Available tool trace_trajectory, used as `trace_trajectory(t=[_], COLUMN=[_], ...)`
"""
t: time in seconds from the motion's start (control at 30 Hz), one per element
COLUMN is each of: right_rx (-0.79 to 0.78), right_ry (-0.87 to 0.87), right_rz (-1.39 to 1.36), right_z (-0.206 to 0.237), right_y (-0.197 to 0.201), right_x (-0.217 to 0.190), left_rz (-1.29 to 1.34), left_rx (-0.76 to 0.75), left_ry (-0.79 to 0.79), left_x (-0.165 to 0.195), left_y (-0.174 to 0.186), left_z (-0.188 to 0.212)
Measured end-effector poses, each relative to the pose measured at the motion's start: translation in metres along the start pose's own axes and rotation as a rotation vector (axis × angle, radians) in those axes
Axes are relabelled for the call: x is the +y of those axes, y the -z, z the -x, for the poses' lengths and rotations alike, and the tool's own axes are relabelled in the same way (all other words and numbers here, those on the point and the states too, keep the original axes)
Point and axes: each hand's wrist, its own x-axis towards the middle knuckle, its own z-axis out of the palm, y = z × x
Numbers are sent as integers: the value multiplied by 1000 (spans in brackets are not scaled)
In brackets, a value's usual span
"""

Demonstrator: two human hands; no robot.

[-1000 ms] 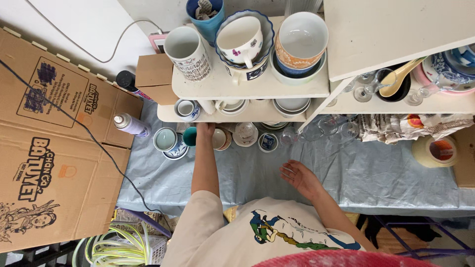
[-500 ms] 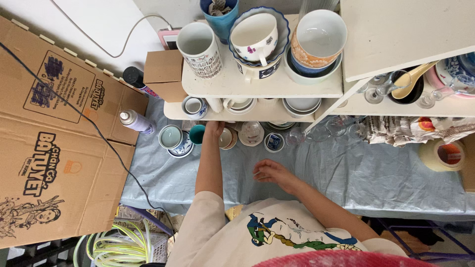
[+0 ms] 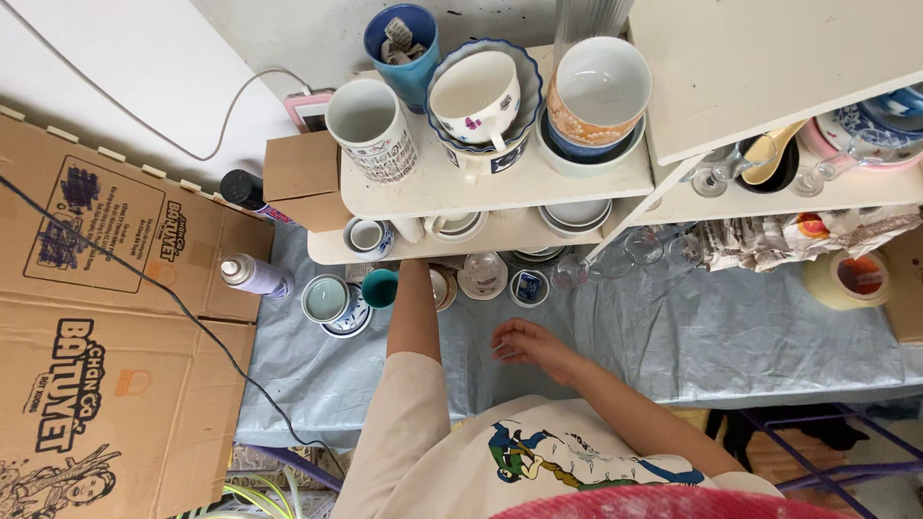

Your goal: The person wraps ceramic cups and bowls in sheets of newspaper on a table, folding the paper around each piece and setting the wrapped pieces aside. They continue wrapping more pieces one at a time and later handle glass cups on the table.

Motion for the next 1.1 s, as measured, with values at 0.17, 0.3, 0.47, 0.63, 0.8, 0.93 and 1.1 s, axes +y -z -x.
trace_trajectory(t=[0.17,0.3,0.47,0.63,0.8,0.93,1.1], right_rx=[-24,-51,-62,-61,-42,-28,-8], right_ry=[-1,-32,-32,-39,-43,-16,-9], right_rz=[-41,-36,-47,-52,-103,-113,-139], right_z=[-4,-9,-11,-6,4,9,8], right_y=[-6,-15,-21,-20,-13,-4,4], right_x=[-1,-2,-4,-9,-9,-9,-10], left_rz=[39,146,212,218,361,205,126], left_rx=[-2,5,-67,-45,-199,-183,-171], left_ry=[36,-2,-46,-17,11,-48,-14], left_x=[-3,-3,-3,-3,-11,-22,-25], left_y=[17,34,44,45,37,19,-1], left_z=[25,61,78,78,73,55,29])
